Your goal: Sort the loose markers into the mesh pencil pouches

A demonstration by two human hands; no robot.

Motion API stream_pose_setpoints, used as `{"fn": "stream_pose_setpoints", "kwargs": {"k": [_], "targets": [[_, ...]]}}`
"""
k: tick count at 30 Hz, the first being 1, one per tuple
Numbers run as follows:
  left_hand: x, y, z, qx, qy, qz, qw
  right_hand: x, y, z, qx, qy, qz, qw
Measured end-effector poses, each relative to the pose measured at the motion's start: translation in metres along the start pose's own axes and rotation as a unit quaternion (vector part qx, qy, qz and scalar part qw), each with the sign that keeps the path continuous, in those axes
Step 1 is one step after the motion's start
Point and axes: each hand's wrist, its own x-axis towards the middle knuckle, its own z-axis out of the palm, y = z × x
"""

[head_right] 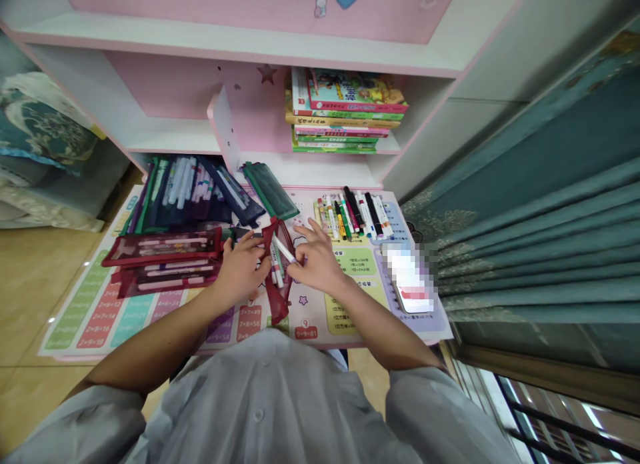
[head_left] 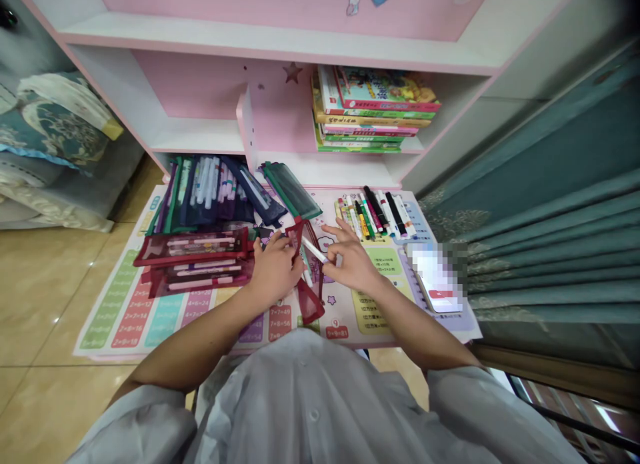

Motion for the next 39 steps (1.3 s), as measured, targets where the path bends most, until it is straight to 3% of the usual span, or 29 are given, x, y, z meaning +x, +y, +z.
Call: {"fn": "stream_pose_setpoints", "kwargs": {"k": [13,17,20,23,29,39], "targets": [[-0.001,0.002,-0.004,-0.001,-0.011,-0.001,1.0,0.0,-0.009,0.035,-0.099,-0.069,-0.029,0.992],[-0.001,0.001,-0.004,-0.005,-0.007,0.0,1.0,0.006,0.0,0.031,-0.102,0.003,-0.019,0.995],[-0.001,0.0,-0.002,-0.004,-0.005,0.0,1.0,0.016,0.017,0.023,-0.144,0.099,0.051,0.983],[-0.001,-0.001,0.0,-0.002,-0.005,0.002,1.0,0.027,0.036,0.017,-0.202,0.142,0.13,0.96],[-0.001,-0.001,0.0,-0.003,-0.007,0.007,1.0,0.036,0.053,0.016,-0.257,0.108,0.2,0.939],[-0.001,-0.001,-0.002,-0.005,-0.01,0.002,1.0,0.037,0.052,0.018,-0.284,0.07,0.196,0.936]]}}
